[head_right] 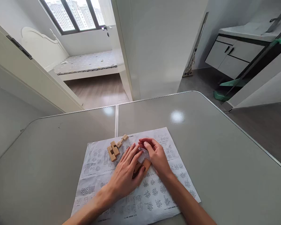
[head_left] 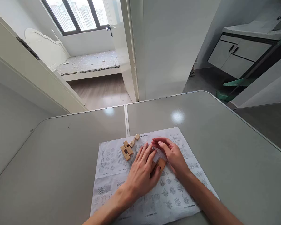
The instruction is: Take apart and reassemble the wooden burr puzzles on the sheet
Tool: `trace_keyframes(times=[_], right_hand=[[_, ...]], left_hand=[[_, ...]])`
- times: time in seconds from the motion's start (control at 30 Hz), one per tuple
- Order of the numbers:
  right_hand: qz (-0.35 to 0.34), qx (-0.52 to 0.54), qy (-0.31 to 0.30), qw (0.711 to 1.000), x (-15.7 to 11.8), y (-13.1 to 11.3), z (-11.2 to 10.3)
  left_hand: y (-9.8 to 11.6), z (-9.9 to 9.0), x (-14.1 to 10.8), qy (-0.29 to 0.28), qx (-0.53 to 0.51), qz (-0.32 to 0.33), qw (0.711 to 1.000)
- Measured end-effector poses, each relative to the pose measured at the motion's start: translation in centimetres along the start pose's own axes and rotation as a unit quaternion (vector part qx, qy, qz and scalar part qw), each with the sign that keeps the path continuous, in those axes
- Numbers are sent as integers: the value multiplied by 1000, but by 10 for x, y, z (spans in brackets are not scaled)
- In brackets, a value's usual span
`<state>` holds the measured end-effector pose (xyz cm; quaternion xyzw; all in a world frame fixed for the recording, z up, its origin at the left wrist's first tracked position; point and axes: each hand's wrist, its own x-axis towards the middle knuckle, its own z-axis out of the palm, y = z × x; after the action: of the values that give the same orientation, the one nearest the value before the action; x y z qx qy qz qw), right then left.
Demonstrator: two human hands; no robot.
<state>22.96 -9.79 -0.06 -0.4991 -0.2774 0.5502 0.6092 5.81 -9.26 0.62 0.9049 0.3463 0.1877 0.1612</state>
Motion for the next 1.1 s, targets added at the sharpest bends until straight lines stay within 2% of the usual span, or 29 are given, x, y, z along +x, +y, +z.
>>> trace_keyframes(times=[0.23,0.47,0.67,0.8,0.93,1.1], right_hand=[[-75,-41,82,993,-2,-1,4],[-126,-137,48,981,-3,7,2],[-199,-255,9,946,-6,7,5],[-232,-298,-3,926,-7,7,8],[-250,-327,-12,911,-8,11,7],[-252,-337,-31,907,-9,14,6]], left_hand=[[-7,16,27,9,23,-27,999],[-13,22,32,44,48,-57,996],[-25,12,19,55,66,-72,994],[-38,2,10,70,73,-96,990],[-51,-8,3,79,80,-115,987],[-61,-18,-1,59,59,-112,990]])
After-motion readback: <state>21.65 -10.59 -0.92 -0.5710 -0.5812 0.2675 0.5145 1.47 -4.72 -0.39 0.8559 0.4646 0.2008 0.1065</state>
